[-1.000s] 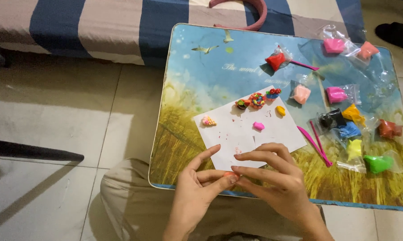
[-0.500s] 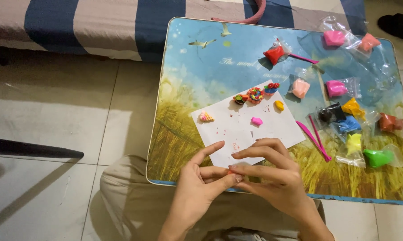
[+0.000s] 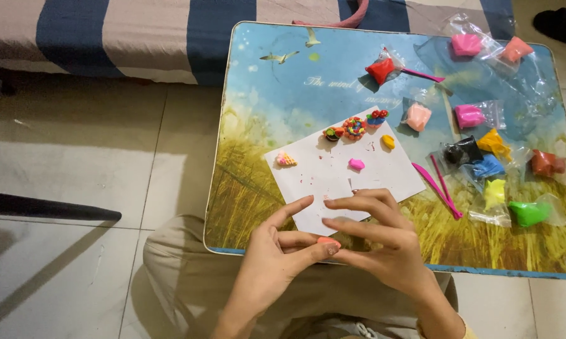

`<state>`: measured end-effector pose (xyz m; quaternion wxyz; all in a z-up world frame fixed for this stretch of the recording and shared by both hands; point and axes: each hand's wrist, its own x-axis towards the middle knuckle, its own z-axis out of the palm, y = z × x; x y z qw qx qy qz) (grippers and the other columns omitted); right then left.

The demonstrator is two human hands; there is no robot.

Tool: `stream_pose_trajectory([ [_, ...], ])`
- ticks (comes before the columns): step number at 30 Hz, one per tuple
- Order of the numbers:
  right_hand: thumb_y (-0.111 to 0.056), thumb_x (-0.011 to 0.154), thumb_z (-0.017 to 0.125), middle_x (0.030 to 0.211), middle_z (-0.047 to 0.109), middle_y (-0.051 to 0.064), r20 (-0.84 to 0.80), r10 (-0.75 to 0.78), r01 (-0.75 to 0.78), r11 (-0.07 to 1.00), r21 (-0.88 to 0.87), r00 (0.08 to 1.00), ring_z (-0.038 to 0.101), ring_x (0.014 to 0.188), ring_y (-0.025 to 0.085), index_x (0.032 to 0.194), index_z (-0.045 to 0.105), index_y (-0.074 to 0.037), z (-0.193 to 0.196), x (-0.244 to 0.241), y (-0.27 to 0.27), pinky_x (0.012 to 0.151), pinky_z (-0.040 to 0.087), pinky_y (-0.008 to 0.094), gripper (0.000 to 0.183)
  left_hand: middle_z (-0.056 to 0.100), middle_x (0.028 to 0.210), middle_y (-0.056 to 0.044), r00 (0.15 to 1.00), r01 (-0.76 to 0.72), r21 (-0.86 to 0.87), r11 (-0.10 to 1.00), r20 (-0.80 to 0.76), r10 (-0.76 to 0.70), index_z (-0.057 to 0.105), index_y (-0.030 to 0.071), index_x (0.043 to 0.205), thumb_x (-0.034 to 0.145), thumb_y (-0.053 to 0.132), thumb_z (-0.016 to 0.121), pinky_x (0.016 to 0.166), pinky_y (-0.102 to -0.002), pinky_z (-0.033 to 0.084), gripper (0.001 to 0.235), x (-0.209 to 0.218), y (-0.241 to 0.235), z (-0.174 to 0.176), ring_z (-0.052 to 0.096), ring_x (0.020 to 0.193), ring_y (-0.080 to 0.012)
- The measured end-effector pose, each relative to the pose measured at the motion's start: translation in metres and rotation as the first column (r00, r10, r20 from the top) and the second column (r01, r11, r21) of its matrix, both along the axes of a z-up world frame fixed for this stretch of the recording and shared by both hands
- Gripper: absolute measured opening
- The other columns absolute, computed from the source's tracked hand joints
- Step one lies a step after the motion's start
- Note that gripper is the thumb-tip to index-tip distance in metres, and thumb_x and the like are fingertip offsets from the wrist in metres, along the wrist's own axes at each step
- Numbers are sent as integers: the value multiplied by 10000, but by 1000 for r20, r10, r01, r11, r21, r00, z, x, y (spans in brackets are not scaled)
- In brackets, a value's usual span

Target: Molding and assembling miniature food decorations using various colors of modeling clay.

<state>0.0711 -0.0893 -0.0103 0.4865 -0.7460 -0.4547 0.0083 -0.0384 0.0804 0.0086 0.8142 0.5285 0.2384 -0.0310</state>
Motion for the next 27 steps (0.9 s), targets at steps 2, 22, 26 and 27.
stream_pose_trajectory([
  [2, -227, 622, 913, 1228, 735, 12, 20, 0, 0, 1000, -3, 1000, 561, 1141, 199, 1042, 809, -171, 1, 2, -2, 1084, 490, 382, 437, 834, 796, -145, 1000, 8, -7, 1000, 8, -8, 443, -70, 1503, 759, 88, 829, 631, -189, 556, 853, -1, 1, -2, 753, 701, -129],
  [22, -195, 615, 913, 1191, 730, 11, 92, 4, -5, 1000, 11, 996, 566, 1112, 203, 936, 830, -194, 5, -2, -7, 1110, 452, 436, 331, 846, 809, -135, 998, 52, 65, 997, -30, -50, 494, -28, 1498, 768, 53, 803, 625, -169, 535, 797, 3, -8, -1, 730, 678, -98],
  [26, -179, 646, 900, 1178, 731, 8, 105, -10, 8, 1000, 23, 994, 576, 1098, 207, 942, 825, -190, 2, -5, -9, 1096, 466, 444, 305, 839, 788, -120, 999, 29, 104, 994, -28, -26, 529, -24, 1473, 775, 21, 783, 622, -189, 569, 745, 3, -12, 2, 756, 692, -115],
  [27, -173, 653, 897, 1160, 733, 1, 92, -21, 18, 999, 29, 996, 578, 1096, 199, 929, 826, -191, 1, -6, -9, 1107, 466, 443, 286, 836, 784, -117, 999, 21, 96, 995, -28, -18, 541, -11, 1471, 777, 9, 783, 613, -185, 551, 735, 3, -13, 2, 750, 697, -112],
])
